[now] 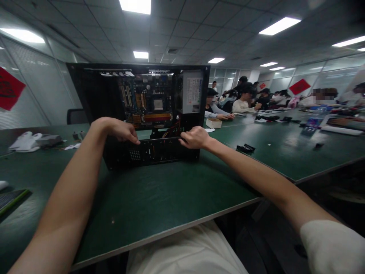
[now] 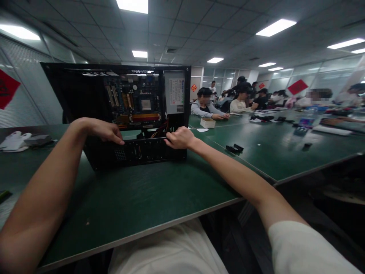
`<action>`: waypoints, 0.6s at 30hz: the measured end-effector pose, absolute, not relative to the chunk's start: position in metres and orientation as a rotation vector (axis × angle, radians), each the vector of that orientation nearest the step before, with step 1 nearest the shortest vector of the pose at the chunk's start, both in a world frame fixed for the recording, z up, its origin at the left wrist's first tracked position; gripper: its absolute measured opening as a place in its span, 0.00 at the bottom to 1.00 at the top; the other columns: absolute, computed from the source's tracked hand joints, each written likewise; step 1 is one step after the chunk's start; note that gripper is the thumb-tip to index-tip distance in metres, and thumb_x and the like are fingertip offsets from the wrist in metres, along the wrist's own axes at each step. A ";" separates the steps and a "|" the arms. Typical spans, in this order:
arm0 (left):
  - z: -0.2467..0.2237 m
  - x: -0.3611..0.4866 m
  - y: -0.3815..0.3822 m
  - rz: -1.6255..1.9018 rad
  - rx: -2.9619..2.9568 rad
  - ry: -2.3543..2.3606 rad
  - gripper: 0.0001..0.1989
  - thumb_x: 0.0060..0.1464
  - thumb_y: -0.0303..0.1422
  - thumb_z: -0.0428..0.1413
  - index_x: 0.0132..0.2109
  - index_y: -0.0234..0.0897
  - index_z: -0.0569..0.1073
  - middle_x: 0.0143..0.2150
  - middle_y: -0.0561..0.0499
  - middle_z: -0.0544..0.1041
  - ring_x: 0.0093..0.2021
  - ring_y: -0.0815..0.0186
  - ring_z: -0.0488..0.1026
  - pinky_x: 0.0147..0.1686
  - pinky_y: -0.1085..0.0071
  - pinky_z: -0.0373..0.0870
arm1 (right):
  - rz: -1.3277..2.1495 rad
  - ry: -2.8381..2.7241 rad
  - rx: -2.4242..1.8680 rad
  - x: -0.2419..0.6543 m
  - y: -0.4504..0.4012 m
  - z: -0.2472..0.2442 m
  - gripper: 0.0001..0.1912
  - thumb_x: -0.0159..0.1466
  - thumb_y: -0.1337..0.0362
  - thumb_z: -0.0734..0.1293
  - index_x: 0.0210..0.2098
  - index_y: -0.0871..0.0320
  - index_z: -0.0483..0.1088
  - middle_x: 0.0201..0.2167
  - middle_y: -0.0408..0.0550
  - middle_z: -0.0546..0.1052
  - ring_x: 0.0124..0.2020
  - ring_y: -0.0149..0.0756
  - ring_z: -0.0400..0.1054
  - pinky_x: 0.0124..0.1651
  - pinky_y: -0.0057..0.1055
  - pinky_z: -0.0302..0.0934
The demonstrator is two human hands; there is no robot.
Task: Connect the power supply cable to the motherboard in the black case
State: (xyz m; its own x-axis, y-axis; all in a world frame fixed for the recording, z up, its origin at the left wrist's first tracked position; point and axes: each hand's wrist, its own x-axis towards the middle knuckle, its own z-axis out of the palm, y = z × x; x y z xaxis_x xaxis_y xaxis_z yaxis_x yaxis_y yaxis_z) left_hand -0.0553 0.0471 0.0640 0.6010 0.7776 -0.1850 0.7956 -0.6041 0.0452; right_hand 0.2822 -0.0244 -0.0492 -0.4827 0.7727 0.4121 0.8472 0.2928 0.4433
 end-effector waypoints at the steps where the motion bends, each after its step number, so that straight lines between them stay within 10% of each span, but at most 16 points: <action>1: 0.066 -0.053 0.044 -0.311 2.623 1.341 0.28 0.44 0.60 0.65 0.39 0.42 0.89 0.38 0.40 0.85 0.42 0.49 0.81 0.44 0.62 0.77 | -0.958 -2.423 -1.536 0.283 -0.025 -0.050 0.27 0.80 0.54 0.54 0.50 0.64 0.81 0.39 0.65 0.84 0.38 0.47 0.77 0.39 0.37 0.53; 18: 0.080 -0.036 0.034 -0.291 2.706 1.187 0.32 0.58 0.56 0.57 0.61 0.45 0.84 0.55 0.43 0.85 0.51 0.53 0.81 0.54 0.65 0.72 | -0.207 -2.455 -1.453 0.203 -0.020 0.010 0.30 0.80 0.43 0.60 0.46 0.62 0.82 0.45 0.57 0.84 0.41 0.41 0.77 0.39 0.31 0.59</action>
